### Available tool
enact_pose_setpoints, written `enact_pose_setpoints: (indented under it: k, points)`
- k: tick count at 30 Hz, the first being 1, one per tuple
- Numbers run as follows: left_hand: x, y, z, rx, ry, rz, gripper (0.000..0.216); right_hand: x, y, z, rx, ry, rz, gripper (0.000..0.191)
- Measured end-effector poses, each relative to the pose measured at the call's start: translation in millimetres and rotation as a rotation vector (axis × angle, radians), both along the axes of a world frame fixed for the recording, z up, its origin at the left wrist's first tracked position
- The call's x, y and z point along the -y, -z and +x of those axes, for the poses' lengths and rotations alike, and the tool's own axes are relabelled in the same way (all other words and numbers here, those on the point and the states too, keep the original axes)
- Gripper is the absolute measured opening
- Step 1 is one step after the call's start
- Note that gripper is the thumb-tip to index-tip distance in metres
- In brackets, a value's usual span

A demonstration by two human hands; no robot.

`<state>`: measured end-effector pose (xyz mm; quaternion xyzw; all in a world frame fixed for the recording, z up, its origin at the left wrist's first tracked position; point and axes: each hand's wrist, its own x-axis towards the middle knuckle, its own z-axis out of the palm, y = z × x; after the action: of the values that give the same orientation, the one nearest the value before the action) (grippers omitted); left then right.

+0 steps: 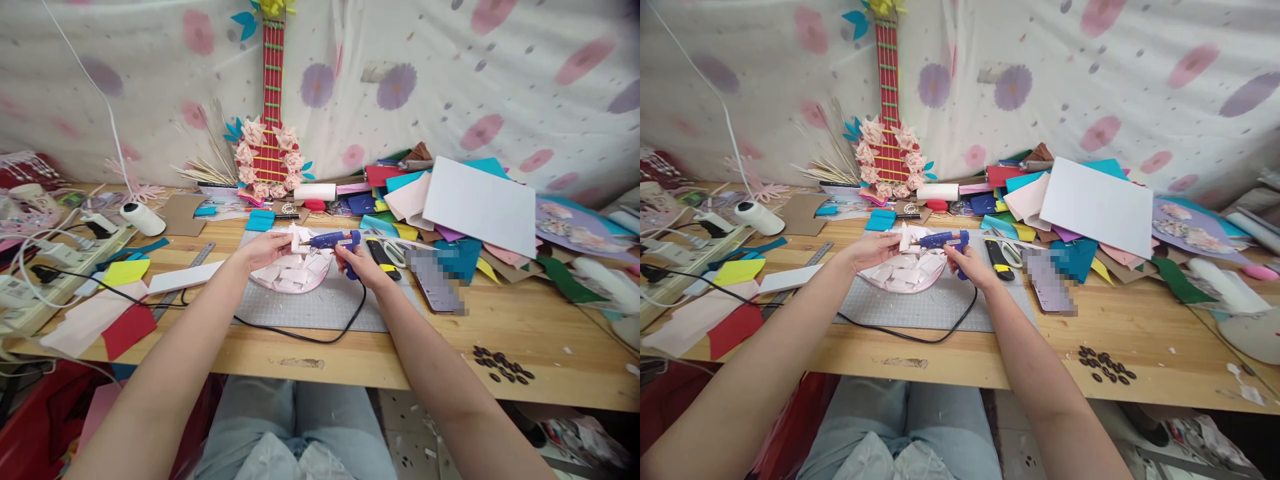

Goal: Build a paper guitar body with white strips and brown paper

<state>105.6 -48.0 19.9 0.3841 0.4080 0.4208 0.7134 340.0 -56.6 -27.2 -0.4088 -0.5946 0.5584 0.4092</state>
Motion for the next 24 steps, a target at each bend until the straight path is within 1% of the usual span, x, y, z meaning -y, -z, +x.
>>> enact_pose_setpoints:
  k: [6, 14, 17, 19, 22, 24]
  points:
    - [-0.6, 0.3, 2.1, -0.005, -0.054, 0.006, 0.011, 1.6, -0.8, -1.5, -0.028, -0.040, -0.012, 0.045]
    - [2.0, 2.4, 2.0, -0.018, 0.043, 0.007, 0.005, 0.4, -2.4, -3.0, -0.057, 0.039, 0.015, 0.045]
    - [4.4, -1.2, 0.3, -0.045, 0.081, -0.003, 0.005, -0.5, -2.1, -1.4, -0.068, 0.052, 0.023, 0.044]
    - [6.2, -5.2, -0.2, -0.067, 0.078, 0.001, 0.004, -0.6, -2.4, -0.9, -0.085, 0.067, 0.019, 0.044]
    - [8.3, -9.5, 0.9, -0.150, 0.041, 0.041, 0.006, -1.5, -2.9, -0.5, -0.115, 0.090, 0.026, 0.044]
    - [9.6, -9.3, 4.2, -0.288, 0.010, 0.126, 0.010, -3.5, -2.2, 0.5, -0.139, 0.127, 0.026, 0.045]
